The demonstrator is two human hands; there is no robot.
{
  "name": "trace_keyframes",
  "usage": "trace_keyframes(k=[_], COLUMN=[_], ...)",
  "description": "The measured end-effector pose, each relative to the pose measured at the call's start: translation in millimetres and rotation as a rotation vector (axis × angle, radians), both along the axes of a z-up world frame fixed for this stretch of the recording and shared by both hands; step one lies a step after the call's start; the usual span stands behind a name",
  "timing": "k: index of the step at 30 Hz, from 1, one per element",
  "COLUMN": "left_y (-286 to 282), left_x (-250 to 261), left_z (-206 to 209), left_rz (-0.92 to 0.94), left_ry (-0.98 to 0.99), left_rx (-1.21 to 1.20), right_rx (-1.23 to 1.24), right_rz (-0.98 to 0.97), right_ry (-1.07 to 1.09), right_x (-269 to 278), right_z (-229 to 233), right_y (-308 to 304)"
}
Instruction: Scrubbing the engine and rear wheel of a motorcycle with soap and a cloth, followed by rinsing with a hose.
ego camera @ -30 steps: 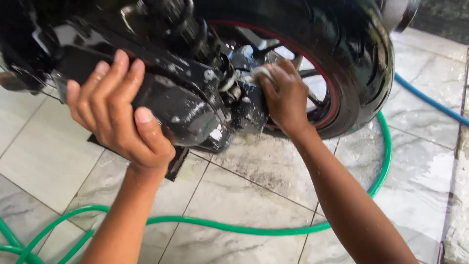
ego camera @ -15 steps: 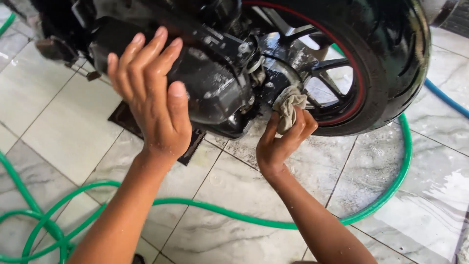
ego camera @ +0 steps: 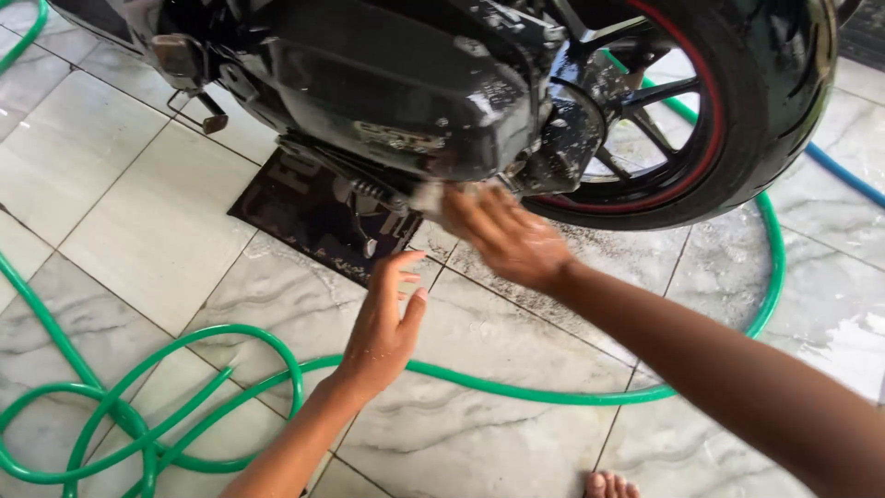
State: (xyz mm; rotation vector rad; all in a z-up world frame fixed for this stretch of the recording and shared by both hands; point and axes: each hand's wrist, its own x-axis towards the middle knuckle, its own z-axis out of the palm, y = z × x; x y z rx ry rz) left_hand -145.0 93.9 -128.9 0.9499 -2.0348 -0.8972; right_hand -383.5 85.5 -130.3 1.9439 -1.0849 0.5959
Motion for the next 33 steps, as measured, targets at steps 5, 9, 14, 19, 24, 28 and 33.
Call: trace_keyframes(k=[5, 9, 14, 19, 24, 28, 33], left_y=[6.9, 0.2, -11.7, -26.1, -32.7, -20.0, -8.0], left_x=[-20.8, -42.7, -30.3, -3.1, 28.6, 21.0, -23.6], left_z=[-6.0, -12.5, -28.7, -38.6, -21.0, -25.1, -7.1], left_rz=[-0.051, -0.072, 0.088, -0.076, -0.01, 0.048, -0.073], left_ry=[0.096, 0.123, -0.082, -0.253, -0.278, -0.25, -0.14], left_rx=[0.135, 0.17, 0.191, 0.326, 0.453, 0.574, 0.856], right_rx=[-0.002, -0.08, 0.187, 0.237, 0.377, 0.135, -0.065], right_rz=[-0.507, -0.603, -0.661, -0.814, -0.781, -0.514, -0.436], right_ry=[0.012, -0.471, -0.885, -0.959, -1.483, -1.633, -1.39], right_x=[10.1, 40.1, 61.2, 63.8, 80.7, 80.9, 69.3], right_z=[-13.0, -39.7, 1.8, -21.6, -70.4, -84.2, -62.7], right_y=[7.0, 7.8, -1.5, 3.3, 25.6, 17.3, -19.8])
